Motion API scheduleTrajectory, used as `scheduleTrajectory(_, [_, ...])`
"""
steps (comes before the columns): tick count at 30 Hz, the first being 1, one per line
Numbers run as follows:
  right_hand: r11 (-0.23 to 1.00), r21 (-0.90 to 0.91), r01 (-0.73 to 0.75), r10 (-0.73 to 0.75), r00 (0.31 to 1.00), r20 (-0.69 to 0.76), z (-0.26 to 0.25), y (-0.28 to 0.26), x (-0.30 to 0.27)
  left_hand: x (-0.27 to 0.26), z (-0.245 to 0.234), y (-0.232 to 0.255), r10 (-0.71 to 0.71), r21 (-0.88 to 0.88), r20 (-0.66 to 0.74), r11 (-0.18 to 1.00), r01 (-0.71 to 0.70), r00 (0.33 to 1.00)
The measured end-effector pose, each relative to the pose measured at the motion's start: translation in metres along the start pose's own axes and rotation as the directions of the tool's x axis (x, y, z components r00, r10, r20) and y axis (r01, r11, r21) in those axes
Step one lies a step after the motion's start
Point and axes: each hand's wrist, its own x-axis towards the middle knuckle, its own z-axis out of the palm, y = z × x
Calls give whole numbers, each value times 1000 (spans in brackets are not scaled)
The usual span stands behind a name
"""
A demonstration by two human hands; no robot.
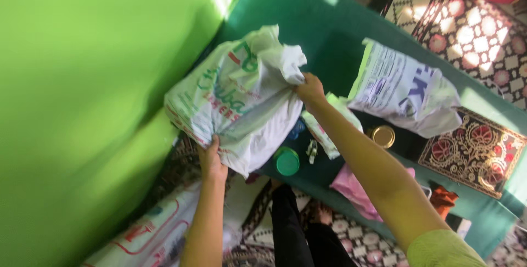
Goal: The person repeatedly retrieves various items from a wall shelf and places them on a green mat on the floor. Items handled include a green container, a gold tin, a blue box, a white packet, and several plastic bags. The person also wipes a black shelf with a cloth.
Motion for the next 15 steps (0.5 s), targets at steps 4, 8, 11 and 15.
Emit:
scheduleTrajectory(4, [995,-67,75,-76,997,-16,27,30,10,11,-29,-24,-72,-23,-108,997,69,992])
scheduleTrajectory(8, [996,34,87,-86,996,-13,53,66,14,20,-70,-59,-112,33,-124,993,117,986])
scheduleTrajectory(11, [995,50,81,-78,996,-50,56,90,19,22,-88,-93,-132,47,-158,989,141,979])
scheduleTrajectory(15, [1000,3,21,-21,999,46,50,90,3,-2,-87,-109,-268,-5,-230,962,274,936])
